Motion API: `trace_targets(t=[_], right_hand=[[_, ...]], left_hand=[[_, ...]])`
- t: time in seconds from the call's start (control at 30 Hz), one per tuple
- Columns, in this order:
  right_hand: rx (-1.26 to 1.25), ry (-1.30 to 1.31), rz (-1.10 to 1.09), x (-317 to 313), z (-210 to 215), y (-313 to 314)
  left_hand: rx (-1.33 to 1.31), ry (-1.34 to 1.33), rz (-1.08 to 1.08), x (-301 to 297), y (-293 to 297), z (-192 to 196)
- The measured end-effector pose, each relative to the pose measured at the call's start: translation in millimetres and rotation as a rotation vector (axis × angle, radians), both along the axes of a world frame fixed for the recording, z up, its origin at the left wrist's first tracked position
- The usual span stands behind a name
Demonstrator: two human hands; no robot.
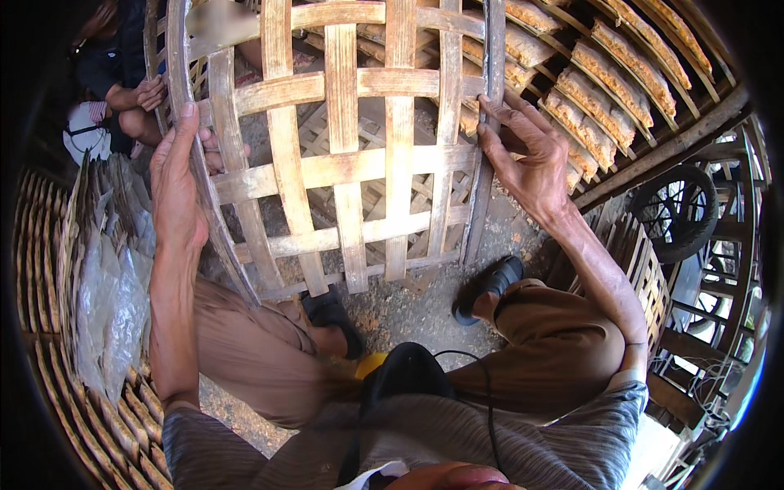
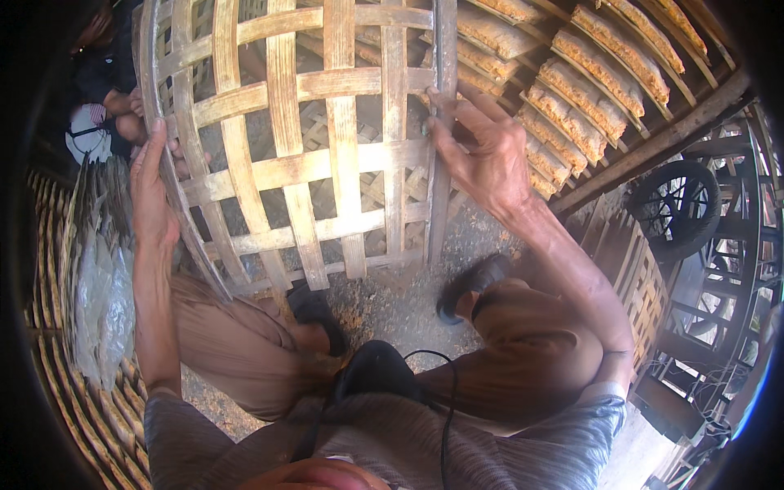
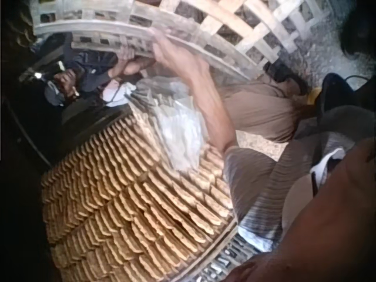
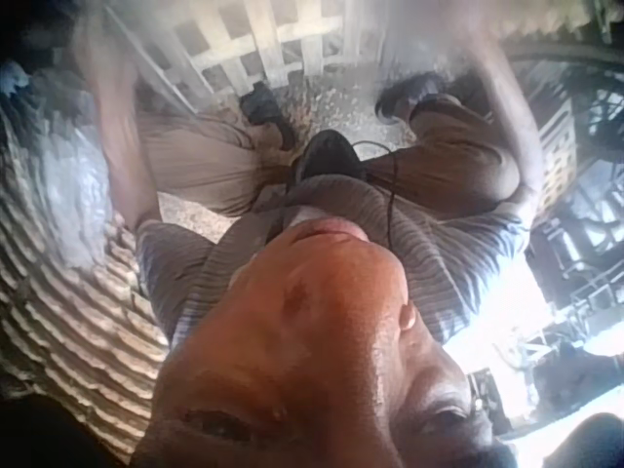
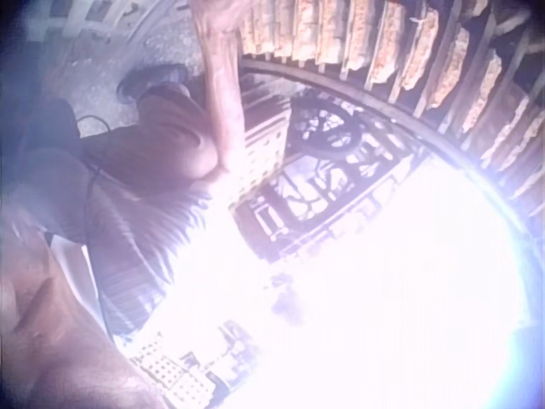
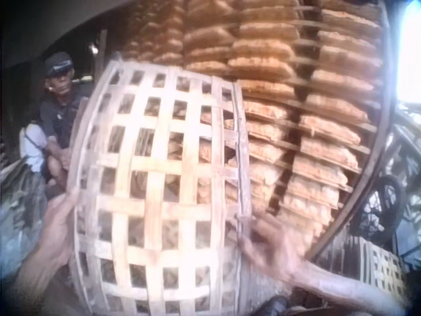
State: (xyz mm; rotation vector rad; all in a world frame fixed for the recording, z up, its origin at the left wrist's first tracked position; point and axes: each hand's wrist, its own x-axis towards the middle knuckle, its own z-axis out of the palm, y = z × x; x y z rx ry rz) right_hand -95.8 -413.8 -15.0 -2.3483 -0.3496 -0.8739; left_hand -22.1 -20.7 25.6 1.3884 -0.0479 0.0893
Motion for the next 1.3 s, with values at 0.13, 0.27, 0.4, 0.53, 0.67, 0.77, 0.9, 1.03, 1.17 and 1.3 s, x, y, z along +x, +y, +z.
trace_targets(t=[0.13,0.27,0.4,0.53,0.67,0.77,0.9,1.03,1.17,1.3], right_hand=[[-0.077,-0.086,-0.043,0,5,1],[-0.016,-0.102,-0.059,7,1,-2],[0.0,-0.064,-0.02,7,-9,-18],[-0.062,-0.07,-0.037,3,-6,-18],[-0.2,-0.134,0.007,4,3,-23],[-0.224,-0.161,-0.019,5,6,-11],[-0.568,-0.281,-0.075,-6,14,-12],[-0.665,-0.213,-0.131,1,4,-9],[-0.784,-0.063,-0.22,-3,9,-9],[-0.739,0.106,-0.429,-4,9,-30]], left_hand=[[-0.022,0.001,-0.047,3,9,-6],[-0.038,-0.034,-0.06,3,10,-4],[0.013,-0.03,-0.051,-3,0,3],[-0.019,-0.011,-0.067,3,8,4],[0.057,-0.039,-0.086,4,20,11],[0.092,-0.063,-0.09,6,23,10],[0.131,-0.063,-0.154,10,17,8],[0.145,-0.06,-0.174,13,22,8],[0.133,-0.092,-0.221,10,17,5],[0.136,-0.139,-0.15,9,2,3]])
